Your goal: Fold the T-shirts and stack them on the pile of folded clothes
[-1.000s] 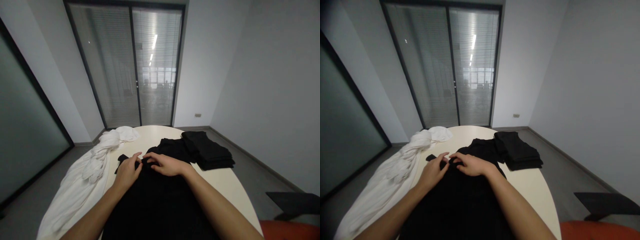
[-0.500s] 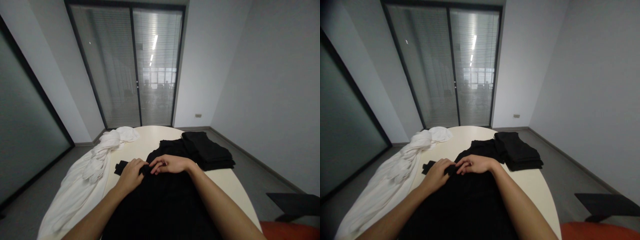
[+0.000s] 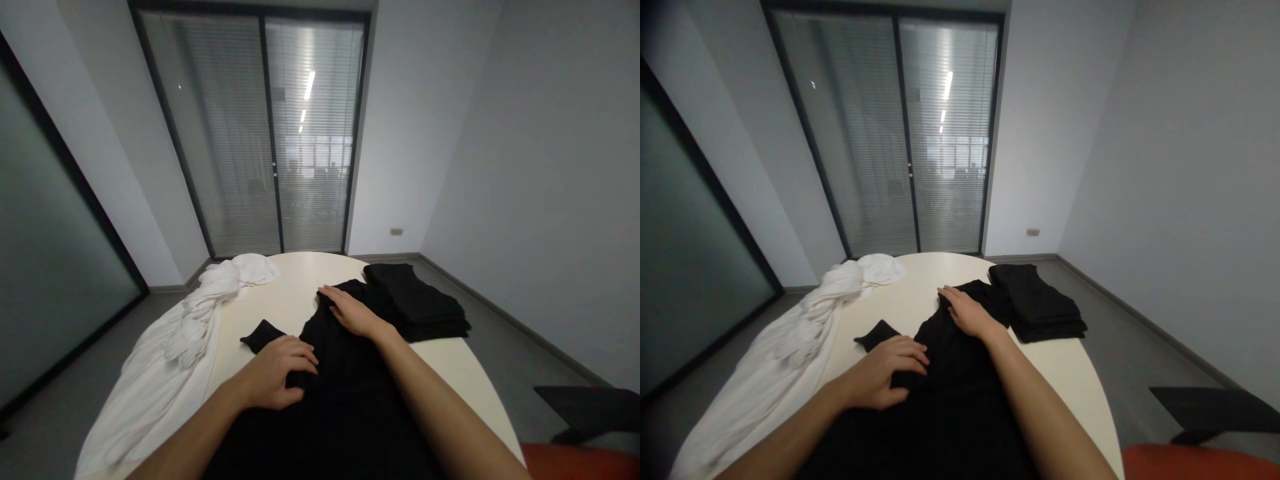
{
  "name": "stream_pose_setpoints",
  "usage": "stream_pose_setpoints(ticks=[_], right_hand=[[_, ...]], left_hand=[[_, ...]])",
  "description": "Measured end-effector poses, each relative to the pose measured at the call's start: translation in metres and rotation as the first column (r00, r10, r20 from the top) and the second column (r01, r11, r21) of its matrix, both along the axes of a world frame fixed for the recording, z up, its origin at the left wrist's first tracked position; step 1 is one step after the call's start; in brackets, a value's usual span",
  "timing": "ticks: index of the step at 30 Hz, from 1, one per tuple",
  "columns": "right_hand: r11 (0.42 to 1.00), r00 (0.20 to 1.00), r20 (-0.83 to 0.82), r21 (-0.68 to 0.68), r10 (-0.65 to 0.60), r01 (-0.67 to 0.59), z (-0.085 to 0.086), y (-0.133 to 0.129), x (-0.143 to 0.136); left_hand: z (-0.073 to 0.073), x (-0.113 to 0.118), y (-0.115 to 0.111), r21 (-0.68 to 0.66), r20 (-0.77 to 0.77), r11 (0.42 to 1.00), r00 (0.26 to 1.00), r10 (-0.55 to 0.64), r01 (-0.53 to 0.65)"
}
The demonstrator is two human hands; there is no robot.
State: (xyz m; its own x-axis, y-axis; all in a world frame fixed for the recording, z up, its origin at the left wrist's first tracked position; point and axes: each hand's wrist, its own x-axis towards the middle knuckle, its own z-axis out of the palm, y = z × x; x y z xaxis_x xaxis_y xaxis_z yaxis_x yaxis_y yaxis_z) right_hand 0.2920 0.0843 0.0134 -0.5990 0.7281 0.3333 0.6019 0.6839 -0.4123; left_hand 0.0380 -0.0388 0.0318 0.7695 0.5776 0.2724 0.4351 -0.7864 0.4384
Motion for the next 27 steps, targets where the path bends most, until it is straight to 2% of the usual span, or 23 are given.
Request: stream_pose_setpoints(ticks=[3, 6, 9, 12, 15, 19, 22, 27], right_hand=[[0.999, 0.999, 0.006, -0.034, -0.035, 0.036, -0.01, 0.002, 0.002], [0.992, 0.992, -0.021, -0.037, -0.124, 0.123, -0.014, 0.006, 0.004], [0.971, 0.972, -0.032, -0.055, -0.233, 0.231, -0.015, 0.01, 0.007], [0.946, 0.948, 0.033, -0.071, -0.316, 0.318, -0.015, 0.011, 0.007], [0.921, 0.918, 0.124, -0.058, -0.377, 0.386, -0.013, 0.008, 0.006], [0.928, 0.909, 0.216, -0.026, -0.358, 0.371, -0.01, 0.001, 0.003], [0.94, 0.911, 0.251, -0.009, -0.328, 0.341, -0.007, -0.002, 0.001], [0.94, 0.916, 0.229, -0.017, -0.329, 0.342, -0.006, -0.004, -0.003]], left_hand=[[0.001, 0.0, -0.001, -0.006, -0.002, 1.0, 1.0, -0.002, 0.002], [-0.001, 0.0, 0.0, 0.023, 0.036, 0.999, 0.999, 0.04, -0.041], [-0.003, 0.0, 0.003, 0.081, 0.087, 0.986, 0.986, 0.14, -0.147], [-0.005, -0.002, 0.006, 0.128, 0.2, 0.95, 0.945, 0.257, -0.285], [-0.006, -0.007, 0.01, 0.105, 0.371, 0.877, 0.837, 0.403, -0.469], [-0.004, -0.016, 0.018, -0.069, 0.534, 0.714, 0.579, 0.617, -0.697], [-0.004, -0.022, 0.026, -0.18, 0.572, 0.625, 0.436, 0.695, -0.76], [-0.011, -0.029, 0.038, -0.324, 0.567, 0.573, 0.331, 0.754, -0.753]])
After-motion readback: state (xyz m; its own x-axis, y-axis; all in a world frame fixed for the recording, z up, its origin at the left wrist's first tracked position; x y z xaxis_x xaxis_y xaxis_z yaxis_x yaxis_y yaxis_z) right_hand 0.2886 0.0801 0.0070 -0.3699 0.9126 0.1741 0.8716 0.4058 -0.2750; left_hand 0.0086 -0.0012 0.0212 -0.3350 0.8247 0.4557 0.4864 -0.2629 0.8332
